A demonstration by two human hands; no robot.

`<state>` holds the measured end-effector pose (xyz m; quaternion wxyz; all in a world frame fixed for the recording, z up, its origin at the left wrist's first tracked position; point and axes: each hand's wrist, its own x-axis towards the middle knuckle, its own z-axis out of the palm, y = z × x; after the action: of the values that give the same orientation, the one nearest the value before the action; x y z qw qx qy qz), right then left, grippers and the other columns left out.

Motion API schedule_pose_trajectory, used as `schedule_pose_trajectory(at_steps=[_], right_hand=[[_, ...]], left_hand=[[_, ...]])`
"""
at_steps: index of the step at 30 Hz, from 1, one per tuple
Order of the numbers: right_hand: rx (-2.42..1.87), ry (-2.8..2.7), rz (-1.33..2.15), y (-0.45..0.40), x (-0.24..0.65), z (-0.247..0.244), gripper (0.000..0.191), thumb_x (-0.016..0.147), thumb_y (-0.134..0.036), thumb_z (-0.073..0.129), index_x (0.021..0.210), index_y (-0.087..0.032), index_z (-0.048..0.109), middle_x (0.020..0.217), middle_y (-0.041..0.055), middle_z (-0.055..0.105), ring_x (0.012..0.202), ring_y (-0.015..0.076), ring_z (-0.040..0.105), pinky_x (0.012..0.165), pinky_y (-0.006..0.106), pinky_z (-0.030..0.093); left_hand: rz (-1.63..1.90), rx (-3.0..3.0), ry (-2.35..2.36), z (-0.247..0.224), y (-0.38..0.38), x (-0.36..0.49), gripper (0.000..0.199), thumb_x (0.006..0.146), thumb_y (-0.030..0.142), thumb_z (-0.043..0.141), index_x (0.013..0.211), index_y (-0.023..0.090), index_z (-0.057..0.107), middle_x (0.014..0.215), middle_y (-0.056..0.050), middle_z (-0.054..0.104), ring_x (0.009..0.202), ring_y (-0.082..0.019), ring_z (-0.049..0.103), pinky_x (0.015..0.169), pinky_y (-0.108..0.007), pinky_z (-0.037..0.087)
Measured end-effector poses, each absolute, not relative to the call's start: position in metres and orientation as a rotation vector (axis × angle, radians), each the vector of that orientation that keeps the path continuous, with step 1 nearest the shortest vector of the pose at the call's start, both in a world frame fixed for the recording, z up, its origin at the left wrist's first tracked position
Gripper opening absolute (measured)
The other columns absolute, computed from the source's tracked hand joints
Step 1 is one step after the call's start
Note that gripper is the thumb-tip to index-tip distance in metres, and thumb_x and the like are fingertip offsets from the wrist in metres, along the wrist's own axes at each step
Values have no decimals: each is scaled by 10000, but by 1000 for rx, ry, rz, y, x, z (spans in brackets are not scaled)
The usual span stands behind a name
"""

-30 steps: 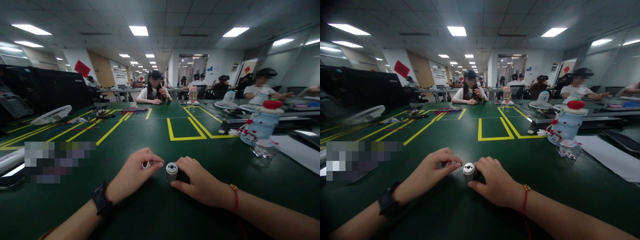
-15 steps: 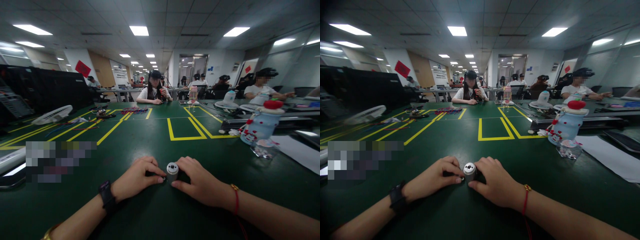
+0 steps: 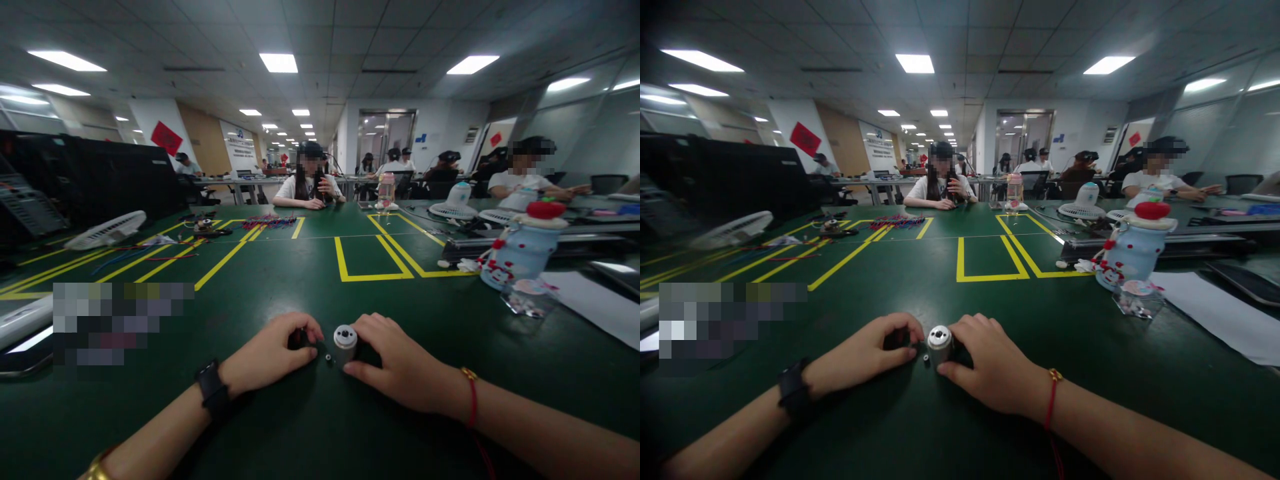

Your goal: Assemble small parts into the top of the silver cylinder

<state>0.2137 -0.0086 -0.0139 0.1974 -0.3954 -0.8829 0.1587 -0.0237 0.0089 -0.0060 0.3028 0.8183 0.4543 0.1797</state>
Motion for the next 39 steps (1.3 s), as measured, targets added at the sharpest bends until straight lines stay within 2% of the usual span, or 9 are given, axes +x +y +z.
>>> schedule_pose_trajectory(at_steps=[6, 13, 18, 26, 39], right_hand=[[-1103, -2472, 441, -9, 214, -13, 223, 830, -345, 627, 984, -203, 551, 963, 36, 567, 862, 207, 473, 774, 349, 375], [-1095, -2474, 435, -9, 213, -14, 218, 829, -340, 625, 978, -201, 548, 963, 41, 568, 860, 209, 475, 773, 350, 376], [-1105, -2480, 414, -8, 214, -15, 228, 830, -343, 623, 991, -202, 544, 969, 43, 565, 870, 215, 474, 785, 356, 374], [-1092, -2466, 406, -9, 213, -17, 230, 821, -326, 635, 990, -200, 543, 960, 43, 567, 855, 213, 471, 775, 357, 370], [-1080, -2475, 388, -8, 213, -18, 238, 830, -332, 624, 1009, -198, 542, 965, 44, 569, 864, 213, 476, 777, 353, 373]], left_hand=[[465, 2354, 1146, -4, 6, -21, 195, 769, 355, 665, 915, 226, 650, 947, -9, 611, 882, -192, 535, 774, -308, 379], [505, 2324, 1133, -9, 6, -18, 146, 804, 368, 650, 879, 248, 689, 940, -7, 633, 920, -196, 547, 835, -329, 378], [731, 2134, 1136, -3, 5, -14, 148, 870, 320, 578, 944, 226, 666, 966, -16, 633, 897, -172, 569, 802, -298, 430], [1015, 2083, 1112, 12, -9, 6, 164, 888, 275, 558, 999, 235, 672, 994, -33, 617, 929, -179, 570, 832, -316, 454], [880, 2173, 1091, 10, -11, 8, 194, 899, 245, 523, 1015, 251, 679, 980, -31, 630, 915, -184, 573, 831, -311, 455]])
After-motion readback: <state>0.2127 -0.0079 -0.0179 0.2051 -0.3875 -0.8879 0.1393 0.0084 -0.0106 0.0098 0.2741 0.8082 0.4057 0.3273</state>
